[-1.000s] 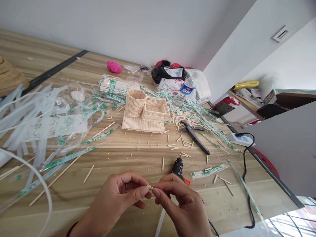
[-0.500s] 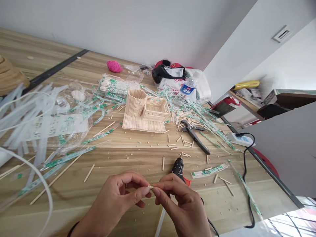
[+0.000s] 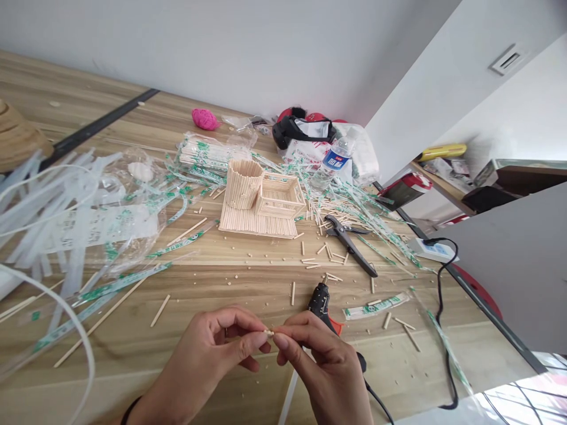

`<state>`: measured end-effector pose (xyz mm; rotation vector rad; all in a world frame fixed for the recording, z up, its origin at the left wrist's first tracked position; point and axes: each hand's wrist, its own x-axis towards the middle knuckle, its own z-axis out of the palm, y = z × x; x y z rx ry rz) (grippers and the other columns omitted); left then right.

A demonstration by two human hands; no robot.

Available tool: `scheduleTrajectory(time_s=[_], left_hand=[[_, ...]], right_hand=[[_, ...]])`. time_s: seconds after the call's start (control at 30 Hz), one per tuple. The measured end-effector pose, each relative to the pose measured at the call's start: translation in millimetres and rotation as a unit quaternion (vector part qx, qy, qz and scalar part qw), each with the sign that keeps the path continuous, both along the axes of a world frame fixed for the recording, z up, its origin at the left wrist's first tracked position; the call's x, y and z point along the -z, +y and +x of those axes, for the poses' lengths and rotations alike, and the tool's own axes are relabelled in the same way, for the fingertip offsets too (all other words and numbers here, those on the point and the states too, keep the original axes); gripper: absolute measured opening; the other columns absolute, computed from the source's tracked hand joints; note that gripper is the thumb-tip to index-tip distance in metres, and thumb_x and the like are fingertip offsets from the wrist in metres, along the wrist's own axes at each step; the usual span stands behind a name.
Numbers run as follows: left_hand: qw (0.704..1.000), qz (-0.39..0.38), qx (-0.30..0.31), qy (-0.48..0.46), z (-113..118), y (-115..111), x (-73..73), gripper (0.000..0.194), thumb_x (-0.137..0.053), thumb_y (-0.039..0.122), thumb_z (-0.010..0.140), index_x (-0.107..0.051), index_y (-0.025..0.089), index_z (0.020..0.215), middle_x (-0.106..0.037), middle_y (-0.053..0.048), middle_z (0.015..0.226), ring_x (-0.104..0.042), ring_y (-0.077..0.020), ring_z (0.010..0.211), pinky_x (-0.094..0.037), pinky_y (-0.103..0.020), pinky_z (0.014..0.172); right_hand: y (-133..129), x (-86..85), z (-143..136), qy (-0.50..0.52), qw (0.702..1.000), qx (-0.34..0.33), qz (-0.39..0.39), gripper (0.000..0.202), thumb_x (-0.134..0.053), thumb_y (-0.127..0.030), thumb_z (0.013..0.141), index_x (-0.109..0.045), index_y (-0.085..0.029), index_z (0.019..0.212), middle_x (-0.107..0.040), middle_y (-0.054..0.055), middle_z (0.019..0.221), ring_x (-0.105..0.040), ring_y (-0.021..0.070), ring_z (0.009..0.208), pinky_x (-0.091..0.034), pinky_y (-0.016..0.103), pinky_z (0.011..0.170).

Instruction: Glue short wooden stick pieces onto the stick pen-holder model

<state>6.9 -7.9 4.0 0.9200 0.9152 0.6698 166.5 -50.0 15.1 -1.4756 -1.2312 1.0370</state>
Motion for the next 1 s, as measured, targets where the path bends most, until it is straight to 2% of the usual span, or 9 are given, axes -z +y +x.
scheduleTrajectory(time_s=[0.33, 0.63, 0.77, 0.9, 1.0], left_hand=[[0.999, -0.013, -0.014, 0.033, 1.2, -0.7, 0.9, 0.016, -0.072, 0.034, 0.071, -0.072, 0.018, 0.075, -0.07, -0.003, 0.076, -0.064, -0.0178, 0.071, -0.055, -0.025, 0.06], [1.0, -0.007, 0.0, 0.011, 0.5, 0.2, 6.2, 0.015, -0.072, 0.031, 0.072, -0.073, 0.019, 0.08, -0.071, -0.003, 0.08, -0.064, -0.0171, 0.074, -0.053, -0.024, 0.062], [1.0, -0.013, -0.002, 0.015, -0.3, 1.5, 6.0, 0.015, -0.073, 0.031, 0.071, -0.073, 0.018, 0.079, -0.072, -0.003, 0.077, -0.063, -0.0158, 0.067, -0.052, -0.025, 0.061], [1.0, -0.018, -0.015, 0.02, 0.0, 1.5, 3.6, 0.016, -0.074, 0.032, 0.07, -0.073, 0.018, 0.077, -0.072, -0.003, 0.075, -0.063, -0.0167, 0.07, -0.051, -0.024, 0.061], [0.999, -0.034, -0.023, 0.005, 0.2, 1.5, 2.0, 0.016, -0.075, 0.031, 0.07, -0.072, 0.017, 0.076, -0.07, -0.002, 0.073, -0.062, -0.0162, 0.069, -0.052, -0.024, 0.06]], right_hand=[[-1.7, 0.6, 0.4, -0.033, 0.999, 0.002, 0.005, 0.01, -0.067, -0.028, 0.078, -0.076, -0.025, 0.078, -0.06, 0.001, 0.063, -0.053, 0.0149, 0.06, -0.041, 0.026, 0.055], [-1.3, 5.3, -1.3, -0.033, 0.999, 0.012, 0.006, 0.015, -0.067, -0.032, 0.078, -0.072, -0.021, 0.07, -0.058, 0.002, 0.065, -0.051, 0.0151, 0.06, -0.041, 0.025, 0.054], [-1.2, 6.1, 0.4, -0.028, 1.0, -0.005, -0.002, 0.02, -0.065, -0.033, 0.079, -0.068, -0.02, 0.065, -0.058, 0.002, 0.063, -0.052, 0.0154, 0.06, -0.042, 0.025, 0.055], [0.0, 4.5, -1.0, -0.029, 0.999, -0.037, -0.012, 0.02, -0.063, -0.032, 0.081, -0.068, -0.02, 0.066, -0.059, 0.002, 0.064, -0.055, 0.0157, 0.061, -0.044, 0.026, 0.056], [0.2, 3.7, -1.4, -0.036, 0.999, -0.031, -0.002, 0.02, -0.063, -0.032, 0.081, -0.07, -0.021, 0.067, -0.06, 0.002, 0.064, -0.056, 0.0158, 0.061, -0.044, 0.025, 0.055]])
